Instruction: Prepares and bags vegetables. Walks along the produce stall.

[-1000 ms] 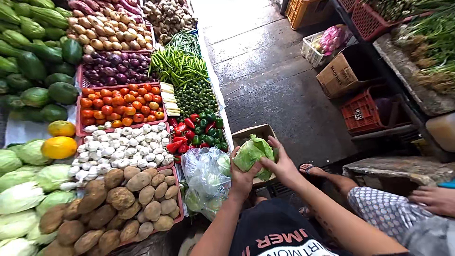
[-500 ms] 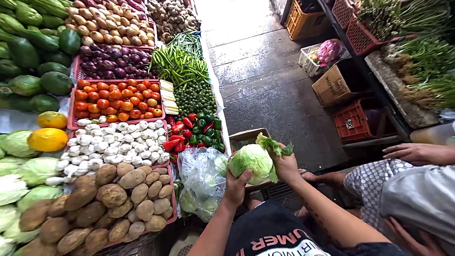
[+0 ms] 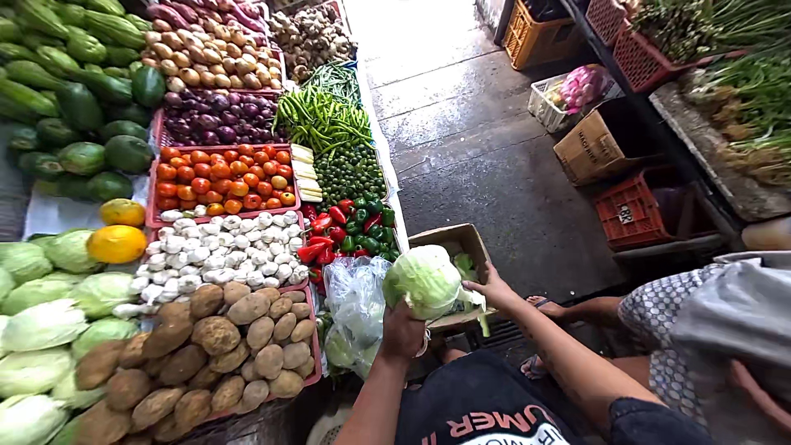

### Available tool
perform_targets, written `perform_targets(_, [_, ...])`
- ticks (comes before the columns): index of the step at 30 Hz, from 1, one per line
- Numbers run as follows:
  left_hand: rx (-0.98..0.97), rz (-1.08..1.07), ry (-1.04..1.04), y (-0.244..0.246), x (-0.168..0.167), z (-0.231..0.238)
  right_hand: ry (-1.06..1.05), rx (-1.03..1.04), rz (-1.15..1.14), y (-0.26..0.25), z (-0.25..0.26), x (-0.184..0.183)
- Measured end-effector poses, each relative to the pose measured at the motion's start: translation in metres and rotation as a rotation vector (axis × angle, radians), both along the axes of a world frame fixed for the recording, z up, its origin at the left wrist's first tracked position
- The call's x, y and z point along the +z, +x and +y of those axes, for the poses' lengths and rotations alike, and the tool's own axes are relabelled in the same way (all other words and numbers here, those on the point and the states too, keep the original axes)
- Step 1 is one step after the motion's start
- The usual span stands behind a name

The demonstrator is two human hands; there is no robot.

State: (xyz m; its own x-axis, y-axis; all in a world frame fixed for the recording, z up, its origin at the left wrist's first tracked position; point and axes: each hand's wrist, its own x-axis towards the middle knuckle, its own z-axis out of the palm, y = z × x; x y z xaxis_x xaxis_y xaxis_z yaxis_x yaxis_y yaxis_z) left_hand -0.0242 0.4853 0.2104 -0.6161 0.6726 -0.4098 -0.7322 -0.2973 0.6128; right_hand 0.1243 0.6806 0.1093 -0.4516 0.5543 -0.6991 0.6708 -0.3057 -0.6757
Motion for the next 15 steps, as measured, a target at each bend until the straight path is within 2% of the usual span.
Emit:
perform_targets(2, [0.028,0.122,0.026,0.000,-0.003,0.004,0.006,-0.032,0.220,-0.005,-0.018,0.044])
perform_targets(4, [0.037,0.206,0.039,0.008,-0.005,0.010,-0.126,-0.030,0.556,-0.009,-0.042,0.090])
perform_targets(6, [0.007,0.341,0.019,0.019,-0.001,0.018,-0.208,-0.061,0.738,-0.013,-0.059,0.114])
perform_targets(9, [-0.104,0.728,-0.199,0.021,0.018,0.028,-0.175,-0.293,0.809,-0.014,-0.069,0.115])
perform_targets(11, [-0.183,0.940,-0.374,0.008,0.026,0.028,-0.166,-0.347,0.812,-0.008,-0.064,0.112])
perform_targets(13, [-0.227,1.107,-0.334,-0.004,0.029,0.023,-0.142,-0.291,0.803,0.001,-0.060,0.113])
perform_targets(15, [-0.274,1.174,-0.158,-0.012,0.030,0.027,-0.148,-0.203,0.796,0.008,-0.057,0.117])
